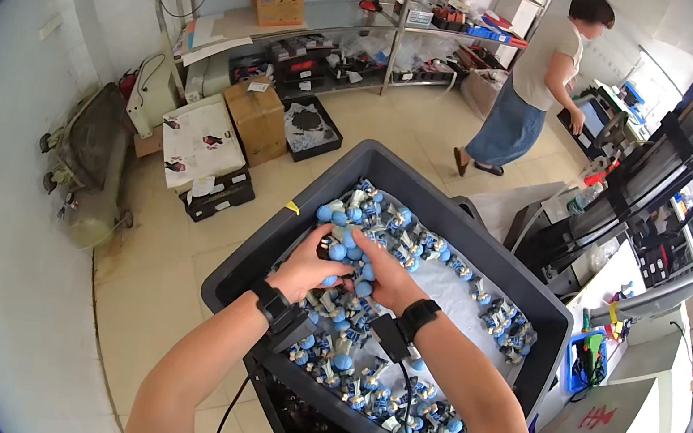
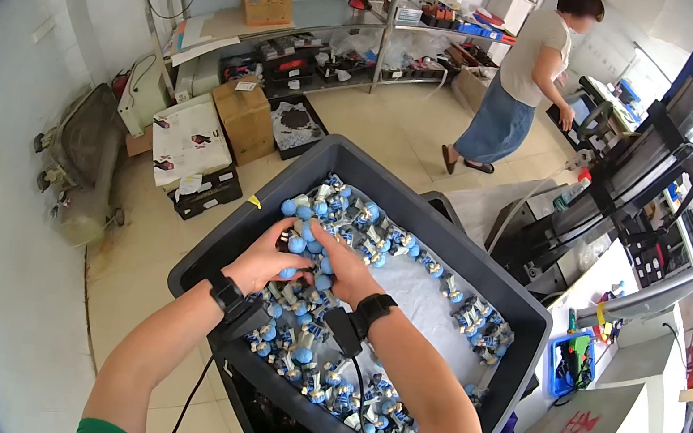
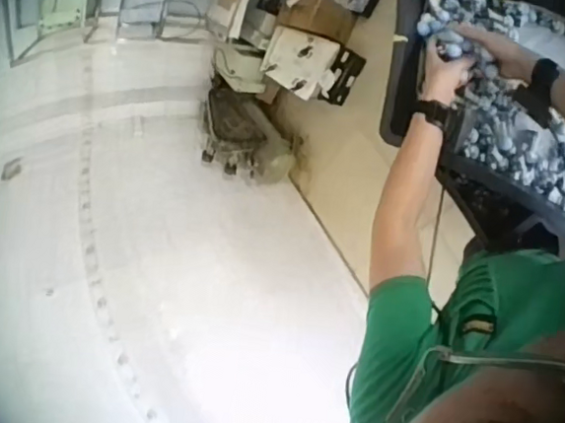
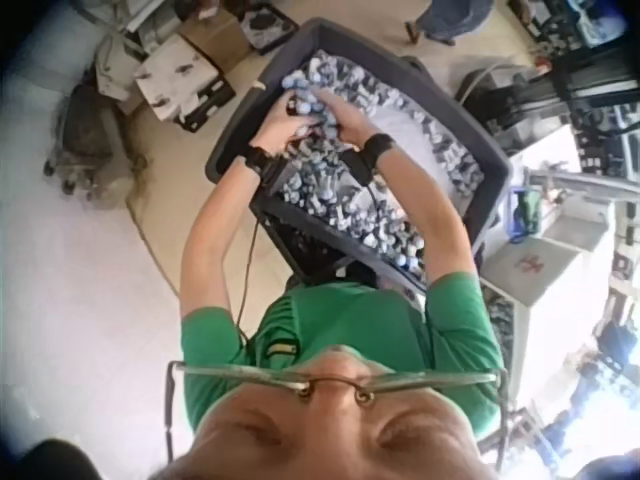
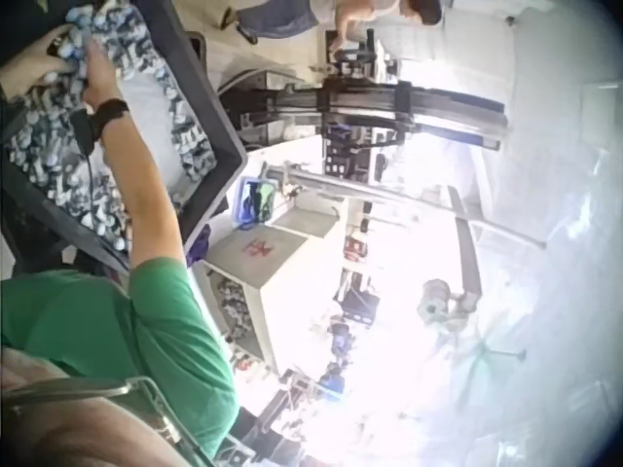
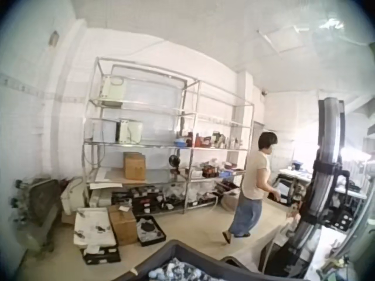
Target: Assembling, gluing, and organizing small figurines in a manufacturing environment.
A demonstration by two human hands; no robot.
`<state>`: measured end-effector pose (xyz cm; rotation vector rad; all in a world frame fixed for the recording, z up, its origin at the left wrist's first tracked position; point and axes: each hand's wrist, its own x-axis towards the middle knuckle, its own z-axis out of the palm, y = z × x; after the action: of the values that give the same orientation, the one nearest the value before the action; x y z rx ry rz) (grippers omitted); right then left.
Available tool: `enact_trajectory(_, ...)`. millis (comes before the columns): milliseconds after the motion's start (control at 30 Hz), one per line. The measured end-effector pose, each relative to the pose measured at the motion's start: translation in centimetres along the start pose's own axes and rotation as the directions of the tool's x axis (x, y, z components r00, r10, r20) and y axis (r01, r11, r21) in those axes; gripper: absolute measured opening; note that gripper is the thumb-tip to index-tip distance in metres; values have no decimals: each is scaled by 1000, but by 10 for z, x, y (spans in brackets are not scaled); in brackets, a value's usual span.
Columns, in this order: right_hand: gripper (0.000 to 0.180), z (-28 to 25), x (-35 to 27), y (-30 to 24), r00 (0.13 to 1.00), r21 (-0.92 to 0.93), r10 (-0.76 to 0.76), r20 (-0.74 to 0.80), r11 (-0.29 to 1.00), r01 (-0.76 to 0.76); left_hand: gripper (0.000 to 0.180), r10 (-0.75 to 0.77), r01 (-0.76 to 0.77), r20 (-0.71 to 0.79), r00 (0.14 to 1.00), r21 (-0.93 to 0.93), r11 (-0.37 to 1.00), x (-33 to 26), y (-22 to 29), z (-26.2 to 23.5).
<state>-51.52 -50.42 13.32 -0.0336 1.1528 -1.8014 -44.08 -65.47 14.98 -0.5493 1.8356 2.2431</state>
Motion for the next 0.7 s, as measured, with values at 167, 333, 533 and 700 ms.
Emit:
enact_trajectory(167,60,7,-34,-16,980,-34,-22,-198,999,15,75,121,-119,61,991,-22,993,-4,12,18)
enact_trajectory(333,54,10,-75,-25,971,-74,-155,-182,987,144,75,201,-204,170,965,-1,979,-13,24,41)
enact_trajectory(533,51,20,-139,-15,870,35,-227,-437,963,269,71,127,-163,315,941,92,982,-31,35,87)
enact_trajectory(700,50,4,-203,6,825,147,-238,-512,922,357,68,31,-138,469,883,195,971,-43,22,138)
